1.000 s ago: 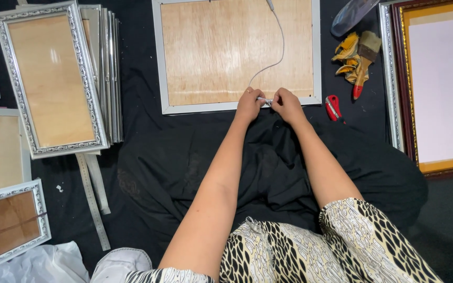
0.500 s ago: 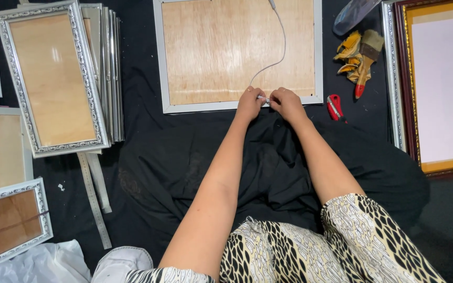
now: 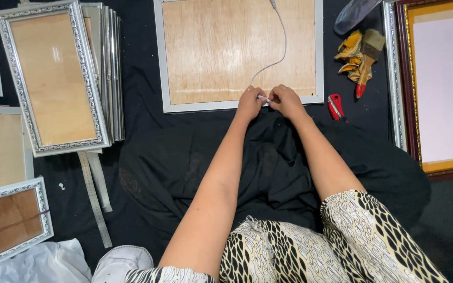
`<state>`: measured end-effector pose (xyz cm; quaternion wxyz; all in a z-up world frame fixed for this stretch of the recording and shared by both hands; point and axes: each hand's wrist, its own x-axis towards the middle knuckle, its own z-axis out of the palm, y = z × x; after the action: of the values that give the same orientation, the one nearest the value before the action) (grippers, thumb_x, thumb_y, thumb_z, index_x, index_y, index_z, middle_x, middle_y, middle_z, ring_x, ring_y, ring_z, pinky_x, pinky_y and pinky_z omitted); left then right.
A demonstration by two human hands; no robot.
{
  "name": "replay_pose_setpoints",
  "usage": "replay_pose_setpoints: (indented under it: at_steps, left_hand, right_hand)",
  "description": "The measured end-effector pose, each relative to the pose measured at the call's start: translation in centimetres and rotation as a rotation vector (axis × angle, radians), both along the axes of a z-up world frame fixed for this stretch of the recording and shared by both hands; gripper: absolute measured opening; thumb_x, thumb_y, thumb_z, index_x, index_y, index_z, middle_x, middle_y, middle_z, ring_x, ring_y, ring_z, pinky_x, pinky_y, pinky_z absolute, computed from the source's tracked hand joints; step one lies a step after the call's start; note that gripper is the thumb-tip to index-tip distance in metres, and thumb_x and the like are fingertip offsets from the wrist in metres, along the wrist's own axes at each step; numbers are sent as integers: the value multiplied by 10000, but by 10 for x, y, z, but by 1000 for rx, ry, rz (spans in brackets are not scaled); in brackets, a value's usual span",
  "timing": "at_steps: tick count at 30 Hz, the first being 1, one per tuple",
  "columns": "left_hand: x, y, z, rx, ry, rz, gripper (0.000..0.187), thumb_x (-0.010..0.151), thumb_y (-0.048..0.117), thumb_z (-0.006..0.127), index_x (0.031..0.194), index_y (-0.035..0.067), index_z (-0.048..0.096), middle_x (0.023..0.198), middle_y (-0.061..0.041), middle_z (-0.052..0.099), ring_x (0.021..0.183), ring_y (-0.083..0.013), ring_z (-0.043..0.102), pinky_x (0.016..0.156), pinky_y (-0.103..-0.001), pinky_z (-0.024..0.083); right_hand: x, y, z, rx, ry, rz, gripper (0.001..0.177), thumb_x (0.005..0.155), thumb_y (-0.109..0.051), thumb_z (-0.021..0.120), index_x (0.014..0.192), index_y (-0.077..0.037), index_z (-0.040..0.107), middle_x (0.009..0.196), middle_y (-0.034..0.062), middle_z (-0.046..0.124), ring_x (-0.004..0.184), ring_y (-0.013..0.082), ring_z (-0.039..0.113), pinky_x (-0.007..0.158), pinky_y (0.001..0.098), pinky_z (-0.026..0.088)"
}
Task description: Brushing the wooden back of a picture frame and adjusting the hanging wire.
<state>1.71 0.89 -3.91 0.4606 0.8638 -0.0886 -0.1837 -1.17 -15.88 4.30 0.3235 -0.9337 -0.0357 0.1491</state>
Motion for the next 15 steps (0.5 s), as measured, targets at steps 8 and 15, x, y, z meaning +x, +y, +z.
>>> replay_pose_setpoints:
  at_steps: [8, 15]
  left_hand:
    - [0, 1, 4, -1, 0, 2, 111, 922, 250, 729, 981, 160, 700, 990, -110, 589, 1033, -371, 670, 945, -462, 547]
    - [0, 1, 5, -4, -14, -5, 123, 922, 245, 734, 989, 146, 703, 987, -124, 591, 1031, -380, 669, 937, -471, 548]
  right_hand:
    - [-2, 1, 4, -27, -5, -1, 154, 882, -160, 783, 975, -131, 663, 957, 109, 636, 1017, 366, 646, 903, 495, 526]
    - [2, 2, -2, -59, 28, 41, 136, 885, -181, 765, 956, -120, 666, 934, 107, 652, 1006, 353, 640, 897, 488, 530]
